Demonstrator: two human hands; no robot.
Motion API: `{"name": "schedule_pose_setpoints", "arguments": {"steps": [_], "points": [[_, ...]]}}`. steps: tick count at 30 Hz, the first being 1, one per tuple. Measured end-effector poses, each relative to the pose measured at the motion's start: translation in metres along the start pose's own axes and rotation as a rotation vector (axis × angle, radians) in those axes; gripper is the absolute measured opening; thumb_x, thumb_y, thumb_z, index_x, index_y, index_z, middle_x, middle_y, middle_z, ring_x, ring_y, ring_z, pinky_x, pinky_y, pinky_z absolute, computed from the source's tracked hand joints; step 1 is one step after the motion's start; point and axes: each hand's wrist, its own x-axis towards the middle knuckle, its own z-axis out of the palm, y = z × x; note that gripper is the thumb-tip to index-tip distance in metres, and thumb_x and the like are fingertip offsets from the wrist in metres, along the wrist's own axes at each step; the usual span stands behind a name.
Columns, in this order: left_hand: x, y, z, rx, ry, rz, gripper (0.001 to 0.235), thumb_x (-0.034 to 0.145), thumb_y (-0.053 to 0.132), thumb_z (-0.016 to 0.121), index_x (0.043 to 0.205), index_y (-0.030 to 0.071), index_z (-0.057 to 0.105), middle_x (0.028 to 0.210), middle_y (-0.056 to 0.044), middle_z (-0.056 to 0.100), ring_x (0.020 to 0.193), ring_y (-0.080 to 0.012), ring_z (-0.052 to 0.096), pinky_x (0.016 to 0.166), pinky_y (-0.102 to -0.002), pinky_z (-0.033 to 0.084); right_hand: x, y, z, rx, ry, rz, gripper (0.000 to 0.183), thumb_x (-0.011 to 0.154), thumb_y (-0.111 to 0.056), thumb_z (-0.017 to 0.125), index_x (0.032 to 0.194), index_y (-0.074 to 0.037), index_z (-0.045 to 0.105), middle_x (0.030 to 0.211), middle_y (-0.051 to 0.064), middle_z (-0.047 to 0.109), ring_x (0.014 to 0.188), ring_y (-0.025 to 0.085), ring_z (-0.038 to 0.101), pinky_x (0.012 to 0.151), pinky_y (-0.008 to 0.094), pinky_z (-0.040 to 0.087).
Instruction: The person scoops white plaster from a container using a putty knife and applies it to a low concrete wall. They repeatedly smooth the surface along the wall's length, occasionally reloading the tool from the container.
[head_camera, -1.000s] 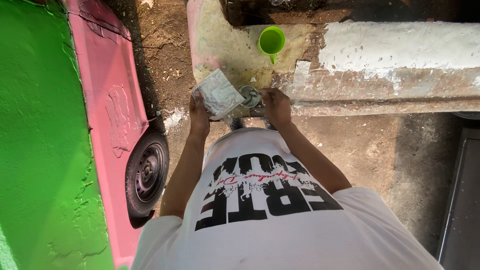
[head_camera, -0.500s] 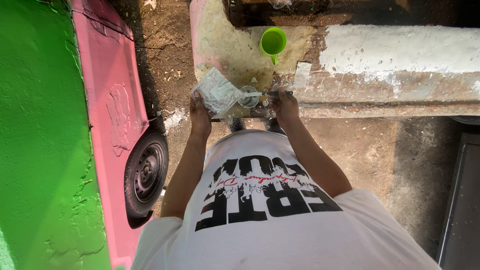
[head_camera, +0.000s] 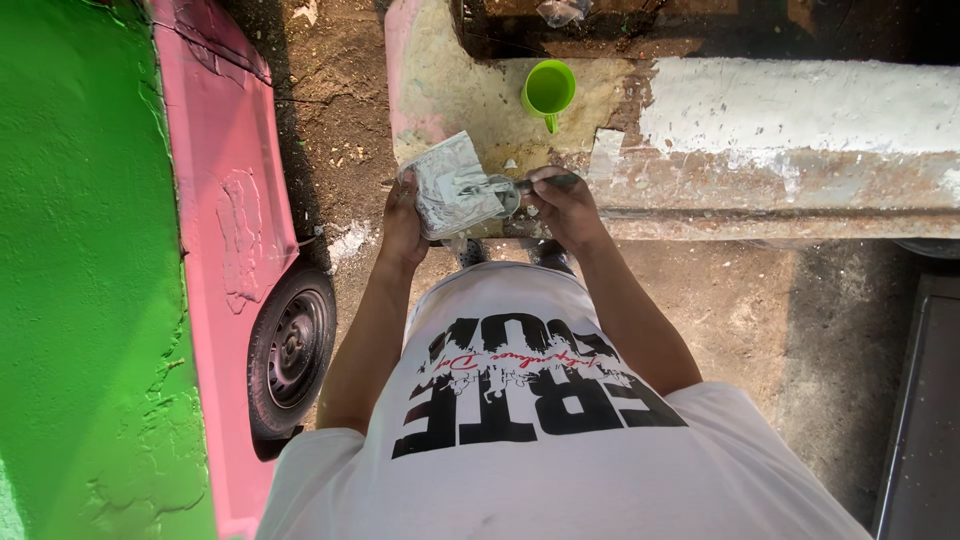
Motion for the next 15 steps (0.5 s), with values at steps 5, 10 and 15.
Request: {"name": "schedule_pose_setpoints", "arguments": {"steps": [5,10,15], "points": [[0.000,0.016,-0.012,0.028,0.017,0.074,0.045,0.107,0.029,0.054,0.140,-0.002,0.052,0.127,-0.016,0.068,0.112,-0.0250,0.069,0.097,-0.039,0.060,-0.005,-0.012,-0.023,-0.098,0.103,-0.015,0.008,0.100,-0.003,0.068,0.107,-0.004,0.071,0.106,0.009,0.072,0.099,0.020,0.070,0.091,0.032,0.059],[-0.013,0.020,-0.031,0.416,0.072,0.256,0.049,0.110,0.038,0.049,0.141,-0.001,0.053,0.129,-0.013,0.067,0.116,-0.0178,0.063,0.102,-0.032,0.052,-0.010,-0.012,-0.021,-0.812,0.188,-0.064,0.012,0.103,-0.009,0.069,0.112,-0.002,0.073,0.101,0.009,0.075,0.087,0.016,0.072,0.079,0.028,0.062],[-0.019,0.001,-0.038,0.599,0.080,0.261,0.051,0.109,0.042,0.046,0.141,0.002,0.053,0.126,-0.010,0.068,0.116,-0.0163,0.063,0.101,-0.031,0.051,-0.011,-0.005,0.013,-1.164,0.182,-0.238,0.014,0.092,-0.004,0.078,0.105,-0.001,0.074,0.100,0.011,0.072,0.083,0.016,0.072,0.073,0.031,0.059]]}}
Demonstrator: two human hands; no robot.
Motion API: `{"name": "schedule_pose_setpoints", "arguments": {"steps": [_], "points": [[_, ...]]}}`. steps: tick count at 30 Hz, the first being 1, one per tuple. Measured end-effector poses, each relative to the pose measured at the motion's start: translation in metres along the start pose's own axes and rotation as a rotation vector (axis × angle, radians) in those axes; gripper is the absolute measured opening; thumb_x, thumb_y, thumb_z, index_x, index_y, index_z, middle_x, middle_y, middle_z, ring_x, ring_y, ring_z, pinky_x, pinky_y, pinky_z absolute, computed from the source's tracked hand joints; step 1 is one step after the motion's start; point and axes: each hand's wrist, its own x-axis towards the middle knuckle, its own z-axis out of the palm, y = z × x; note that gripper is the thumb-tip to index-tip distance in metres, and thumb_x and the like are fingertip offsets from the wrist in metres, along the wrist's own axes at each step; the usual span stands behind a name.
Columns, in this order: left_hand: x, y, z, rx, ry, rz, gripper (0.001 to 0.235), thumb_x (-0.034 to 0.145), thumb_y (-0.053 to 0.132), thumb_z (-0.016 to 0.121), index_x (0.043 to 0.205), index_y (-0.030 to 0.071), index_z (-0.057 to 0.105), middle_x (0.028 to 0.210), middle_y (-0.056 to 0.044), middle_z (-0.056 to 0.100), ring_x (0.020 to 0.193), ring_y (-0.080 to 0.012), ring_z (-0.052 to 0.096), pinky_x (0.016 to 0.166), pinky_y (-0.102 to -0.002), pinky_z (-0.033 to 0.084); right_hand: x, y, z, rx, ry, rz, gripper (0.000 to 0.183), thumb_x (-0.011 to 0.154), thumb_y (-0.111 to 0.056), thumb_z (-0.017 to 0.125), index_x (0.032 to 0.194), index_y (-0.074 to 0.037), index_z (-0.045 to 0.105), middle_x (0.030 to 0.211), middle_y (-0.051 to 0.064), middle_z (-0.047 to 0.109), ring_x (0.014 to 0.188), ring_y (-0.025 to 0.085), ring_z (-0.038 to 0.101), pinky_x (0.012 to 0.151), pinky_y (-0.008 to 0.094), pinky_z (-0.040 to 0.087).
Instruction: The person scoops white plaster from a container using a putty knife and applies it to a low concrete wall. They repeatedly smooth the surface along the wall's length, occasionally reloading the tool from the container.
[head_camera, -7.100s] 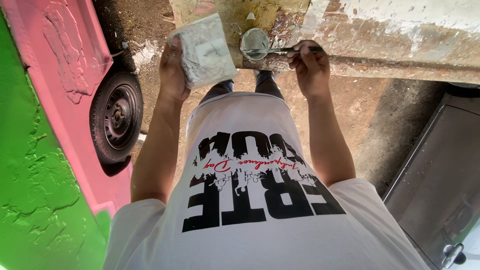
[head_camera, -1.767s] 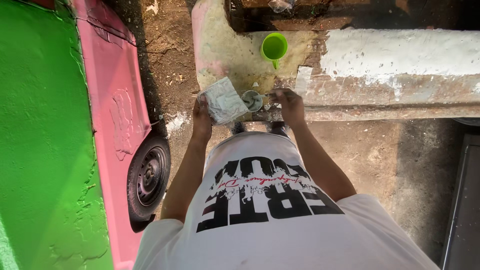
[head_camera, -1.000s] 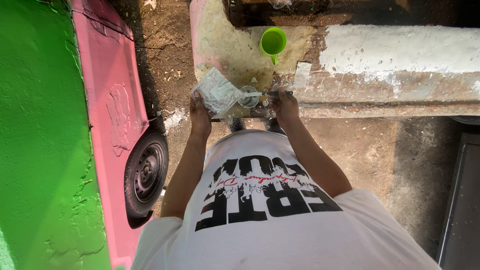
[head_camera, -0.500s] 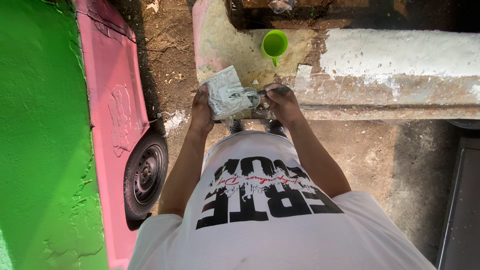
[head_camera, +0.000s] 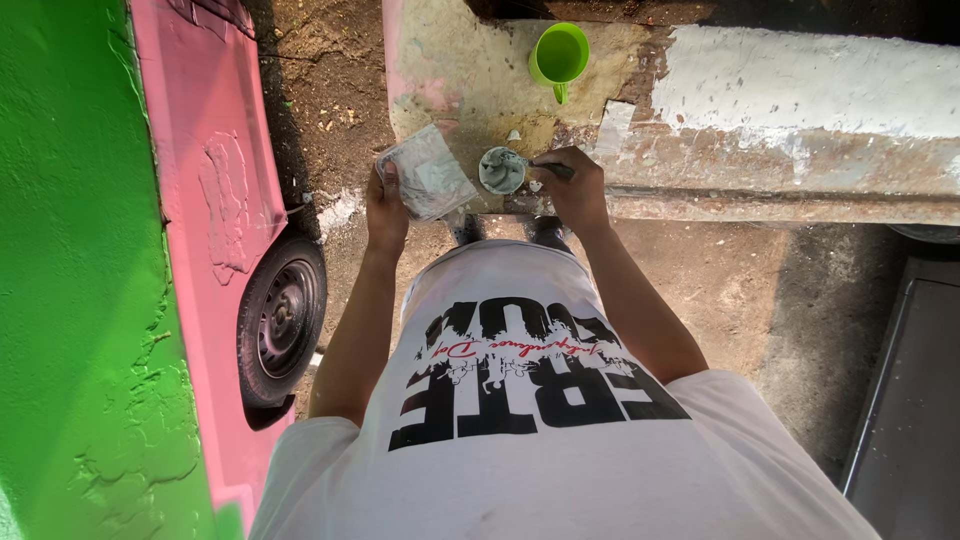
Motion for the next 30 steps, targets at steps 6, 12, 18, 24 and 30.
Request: {"name": "schedule_pose_setpoints", "arguments": {"steps": [6,12,18,24,30], "points": [[-0.003,-0.024,0.008,-0.108,-0.046,-0.010,0.048,0.110,0.040,0.049,0.140,0.003,0.056,0.128,-0.007,0.068,0.117,-0.0139,0.061,0.102,-0.031,0.050,0.004,-0.025,0.005,0.013,-0.012,-0.088,0.015,0.097,0.000,0.069,0.111,-0.002,0.074,0.106,0.012,0.071,0.093,0.019,0.072,0.082,0.031,0.058],[-0.003,-0.034,0.010,-0.063,-0.054,-0.026,0.047,0.111,0.038,0.047,0.140,0.003,0.057,0.128,-0.007,0.068,0.115,-0.0129,0.060,0.101,-0.030,0.049,0.003,-0.017,0.004,-0.256,-0.046,-0.181,0.012,0.102,-0.008,0.068,0.110,-0.003,0.076,0.101,0.013,0.073,0.084,0.022,0.070,0.071,0.033,0.054],[-0.006,-0.040,0.017,-0.079,-0.058,-0.077,0.048,0.111,0.038,0.047,0.142,0.002,0.055,0.128,-0.008,0.068,0.115,-0.0136,0.061,0.101,-0.030,0.049,0.000,0.028,0.016,0.076,-0.015,0.193,0.022,0.105,-0.016,0.062,0.111,0.003,0.072,0.088,0.011,0.073,0.074,0.016,0.069,0.069,0.030,0.057],[-0.008,-0.042,0.016,-0.175,-0.059,-0.073,0.050,0.111,0.036,0.048,0.146,0.001,0.050,0.134,-0.010,0.066,0.121,-0.0157,0.061,0.105,-0.031,0.049,0.004,0.085,0.024,0.588,0.019,0.371,0.027,0.105,-0.019,0.064,0.111,0.006,0.071,0.090,0.010,0.072,0.078,0.016,0.069,0.072,0.030,0.061],[-0.008,-0.040,0.021,-0.193,-0.064,-0.078,0.049,0.110,0.035,0.046,0.147,0.002,0.049,0.137,-0.009,0.064,0.123,-0.0147,0.059,0.107,-0.030,0.048,-0.001,0.104,0.026,0.753,0.051,0.456,0.027,0.105,-0.018,0.062,0.116,0.006,0.068,0.092,0.010,0.071,0.080,0.017,0.068,0.074,0.030,0.059]]}}
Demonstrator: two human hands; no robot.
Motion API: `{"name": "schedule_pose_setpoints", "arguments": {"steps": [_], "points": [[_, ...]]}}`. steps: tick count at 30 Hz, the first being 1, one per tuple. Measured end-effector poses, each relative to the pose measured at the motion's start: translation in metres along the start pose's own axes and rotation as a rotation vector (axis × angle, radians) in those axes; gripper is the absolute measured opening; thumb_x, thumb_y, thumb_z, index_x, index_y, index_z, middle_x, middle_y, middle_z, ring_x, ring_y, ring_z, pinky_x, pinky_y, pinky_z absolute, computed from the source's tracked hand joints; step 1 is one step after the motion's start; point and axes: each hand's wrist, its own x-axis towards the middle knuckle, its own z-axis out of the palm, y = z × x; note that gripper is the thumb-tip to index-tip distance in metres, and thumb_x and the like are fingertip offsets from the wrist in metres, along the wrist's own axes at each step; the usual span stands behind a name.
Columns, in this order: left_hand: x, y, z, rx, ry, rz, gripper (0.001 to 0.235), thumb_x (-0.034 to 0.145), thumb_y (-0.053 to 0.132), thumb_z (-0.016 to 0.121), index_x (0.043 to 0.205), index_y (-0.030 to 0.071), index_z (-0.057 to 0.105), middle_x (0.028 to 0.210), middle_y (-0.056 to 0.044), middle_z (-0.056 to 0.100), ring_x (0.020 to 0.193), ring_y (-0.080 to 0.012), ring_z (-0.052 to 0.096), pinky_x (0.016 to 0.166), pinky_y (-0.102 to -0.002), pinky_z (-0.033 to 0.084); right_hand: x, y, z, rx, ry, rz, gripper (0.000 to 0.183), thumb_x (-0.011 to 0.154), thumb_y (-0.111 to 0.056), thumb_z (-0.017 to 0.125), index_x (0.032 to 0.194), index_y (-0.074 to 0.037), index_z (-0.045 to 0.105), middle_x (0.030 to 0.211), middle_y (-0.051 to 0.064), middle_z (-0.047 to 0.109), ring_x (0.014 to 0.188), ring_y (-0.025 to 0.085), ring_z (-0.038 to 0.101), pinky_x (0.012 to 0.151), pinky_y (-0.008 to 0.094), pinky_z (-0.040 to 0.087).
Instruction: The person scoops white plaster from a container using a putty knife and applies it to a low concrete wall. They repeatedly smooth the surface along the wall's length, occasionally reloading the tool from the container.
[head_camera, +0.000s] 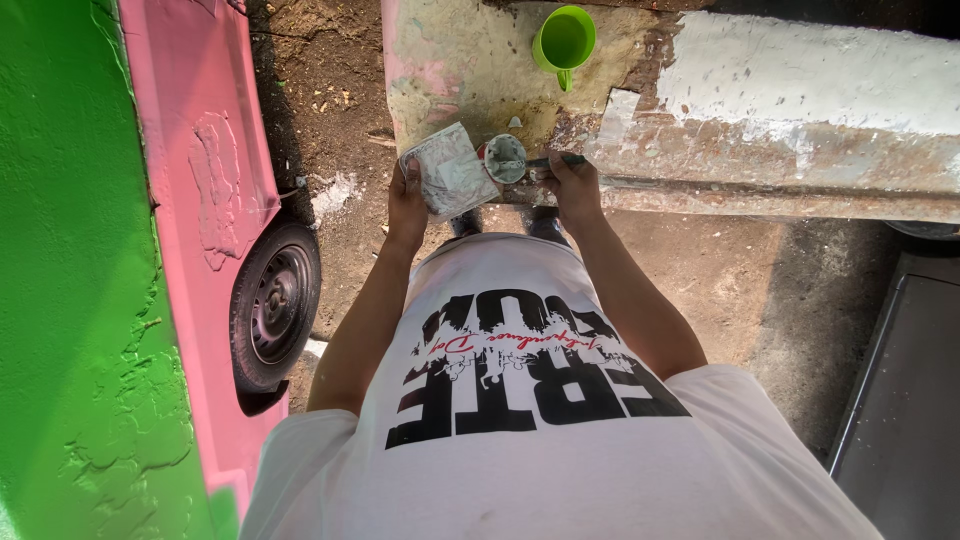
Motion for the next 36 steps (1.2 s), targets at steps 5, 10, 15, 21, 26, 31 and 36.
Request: {"name": "schedule_pose_setpoints", "arguments": {"steps": [5,10,15,21,26,31,36], "points": [[-0.001,-0.001,0.000,0.008,0.031,0.024,0.048,0.110,0.035,0.046,0.145,0.001,0.050,0.132,-0.010,0.065,0.120,-0.0155,0.061,0.105,-0.031,0.050,-0.004,0.002,0.003,0.099,0.015,0.026,0.022,0.105,-0.014,0.060,0.114,0.005,0.066,0.093,0.009,0.070,0.082,0.017,0.067,0.074,0.031,0.058],[0.000,-0.004,-0.009,0.003,0.089,0.036,0.048,0.111,0.036,0.047,0.143,0.001,0.051,0.130,-0.010,0.066,0.117,-0.0155,0.062,0.102,-0.032,0.050,-0.004,0.004,0.009,0.233,0.033,0.125,0.022,0.106,-0.015,0.058,0.112,0.004,0.066,0.093,0.009,0.070,0.082,0.017,0.066,0.073,0.031,0.059],[0.000,-0.006,-0.013,0.040,0.101,0.066,0.048,0.112,0.036,0.047,0.142,0.000,0.051,0.130,-0.010,0.065,0.117,-0.0145,0.060,0.103,-0.031,0.049,-0.006,0.003,0.008,0.226,0.003,0.125,0.023,0.107,-0.017,0.057,0.112,0.004,0.067,0.091,0.010,0.069,0.082,0.018,0.067,0.074,0.031,0.058],[-0.001,0.015,-0.017,-0.003,0.201,-0.024,0.050,0.106,0.042,0.046,0.141,0.006,0.049,0.120,-0.010,0.066,0.103,-0.0177,0.067,0.084,-0.037,0.058,-0.013,-0.011,0.009,0.387,-0.031,0.144,0.021,0.105,-0.016,0.060,0.113,0.002,0.066,0.093,0.008,0.067,0.086,0.018,0.065,0.076,0.031,0.058],[-0.004,0.048,-0.020,-0.162,0.154,0.034,0.051,0.108,0.040,0.048,0.144,0.003,0.049,0.127,-0.013,0.068,0.113,-0.0231,0.071,0.095,-0.037,0.061,-0.027,-0.038,0.033,0.530,-0.222,0.103,0.016,0.104,-0.014,0.067,0.112,-0.001,0.066,0.097,0.010,0.067,0.091,0.020,0.066,0.080,0.031,0.058],[-0.007,0.072,-0.009,-0.330,-0.047,-0.148,0.047,0.109,0.031,0.049,0.141,-0.004,0.050,0.120,-0.019,0.070,0.111,-0.0283,0.074,0.094,-0.040,0.058,-0.039,-0.063,0.065,0.522,-0.420,0.086,0.009,0.100,-0.006,0.072,0.106,0.000,0.070,0.107,0.014,0.070,0.100,0.022,0.068,0.089,0.031,0.058],[-0.014,0.094,0.005,-0.511,-0.016,-0.200,0.041,0.109,0.022,0.050,0.141,-0.004,0.050,0.122,-0.016,0.070,0.108,-0.0246,0.072,0.093,-0.038,0.062,-0.041,-0.072,0.063,0.340,-0.402,0.012,0.007,0.096,0.002,0.072,0.100,-0.004,0.071,0.108,0.011,0.071,0.100,0.022,0.070,0.092,0.034,0.059]]}}
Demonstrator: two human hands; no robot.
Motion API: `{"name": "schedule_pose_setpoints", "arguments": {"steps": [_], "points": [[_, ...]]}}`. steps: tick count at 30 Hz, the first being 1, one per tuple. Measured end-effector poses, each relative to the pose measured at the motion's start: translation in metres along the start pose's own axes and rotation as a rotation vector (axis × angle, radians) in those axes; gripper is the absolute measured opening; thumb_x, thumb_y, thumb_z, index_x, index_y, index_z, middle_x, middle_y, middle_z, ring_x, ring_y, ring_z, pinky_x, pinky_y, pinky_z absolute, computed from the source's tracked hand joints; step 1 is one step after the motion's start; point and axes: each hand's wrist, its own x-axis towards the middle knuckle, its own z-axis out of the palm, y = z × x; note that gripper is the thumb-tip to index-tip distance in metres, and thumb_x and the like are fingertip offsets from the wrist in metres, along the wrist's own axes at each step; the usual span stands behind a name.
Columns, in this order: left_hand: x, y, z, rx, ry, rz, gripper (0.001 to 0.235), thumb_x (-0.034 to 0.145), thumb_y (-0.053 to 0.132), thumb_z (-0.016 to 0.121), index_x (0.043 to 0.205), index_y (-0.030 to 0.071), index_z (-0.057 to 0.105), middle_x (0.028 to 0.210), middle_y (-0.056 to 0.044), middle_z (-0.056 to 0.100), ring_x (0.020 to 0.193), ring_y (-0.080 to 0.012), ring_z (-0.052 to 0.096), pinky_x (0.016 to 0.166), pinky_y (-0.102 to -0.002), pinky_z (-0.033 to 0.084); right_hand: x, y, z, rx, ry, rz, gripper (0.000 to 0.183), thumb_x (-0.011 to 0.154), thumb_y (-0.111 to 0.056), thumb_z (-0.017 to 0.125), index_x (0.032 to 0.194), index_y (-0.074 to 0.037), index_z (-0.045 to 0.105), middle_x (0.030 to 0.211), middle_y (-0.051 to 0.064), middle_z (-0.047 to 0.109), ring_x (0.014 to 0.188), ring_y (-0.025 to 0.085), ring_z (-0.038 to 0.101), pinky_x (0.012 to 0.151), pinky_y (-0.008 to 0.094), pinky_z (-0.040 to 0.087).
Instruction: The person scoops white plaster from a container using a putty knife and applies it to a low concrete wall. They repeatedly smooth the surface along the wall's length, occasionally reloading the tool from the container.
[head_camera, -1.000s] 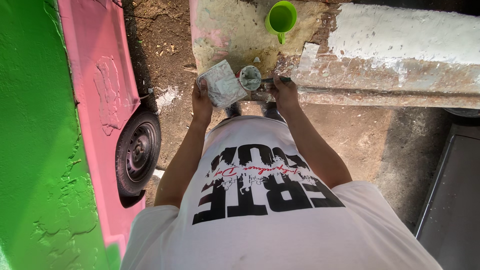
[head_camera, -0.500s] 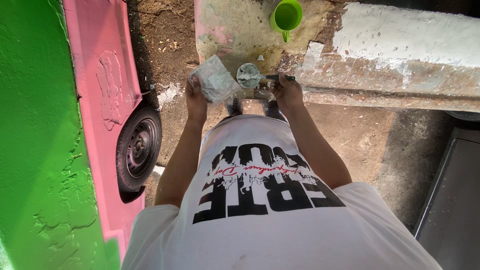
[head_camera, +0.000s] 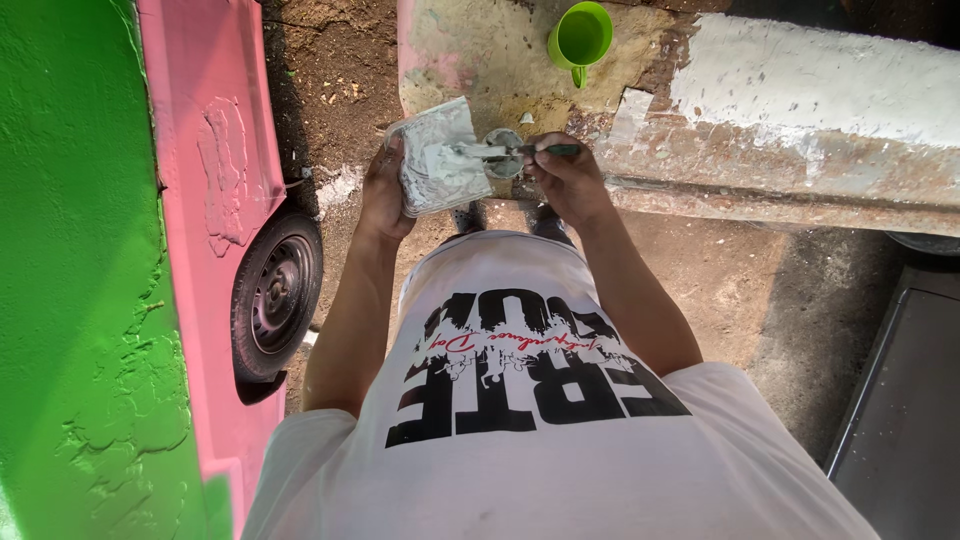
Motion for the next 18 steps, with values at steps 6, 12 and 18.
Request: {"name": "schedule_pose_setpoints", "arguments": {"steps": [6,12,18], "points": [[-0.010,0.020,-0.008,0.091,-0.074,0.090,0.038,0.107,0.029,0.050,0.133,0.000,0.053,0.116,-0.018,0.070,0.105,-0.0283,0.074,0.090,-0.041,0.060,-0.014,-0.021,-0.035,-0.136,0.046,-0.062,0.011,0.100,0.002,0.071,0.110,-0.002,0.071,0.106,0.010,0.072,0.099,0.019,0.071,0.091,0.034,0.060],[0.002,0.019,-0.030,0.154,0.066,0.202,0.041,0.109,0.029,0.052,0.138,0.000,0.054,0.127,-0.015,0.069,0.115,-0.0244,0.070,0.101,-0.040,0.060,-0.012,0.000,-0.038,-0.895,0.268,-0.106,0.017,0.099,-0.007,0.073,0.114,0.000,0.070,0.099,0.009,0.073,0.089,0.013,0.070,0.081,0.029,0.060],[0.012,0.003,-0.019,0.083,0.027,0.172,0.044,0.109,0.027,0.054,0.145,0.003,0.049,0.139,-0.013,0.064,0.126,-0.0222,0.065,0.111,-0.039,0.053,-0.006,0.036,-0.021,-1.007,0.239,-0.253,0.013,0.100,-0.007,0.076,0.112,-0.002,0.074,0.107,0.009,0.073,0.096,0.015,0.072,0.084,0.030,0.061]]}}
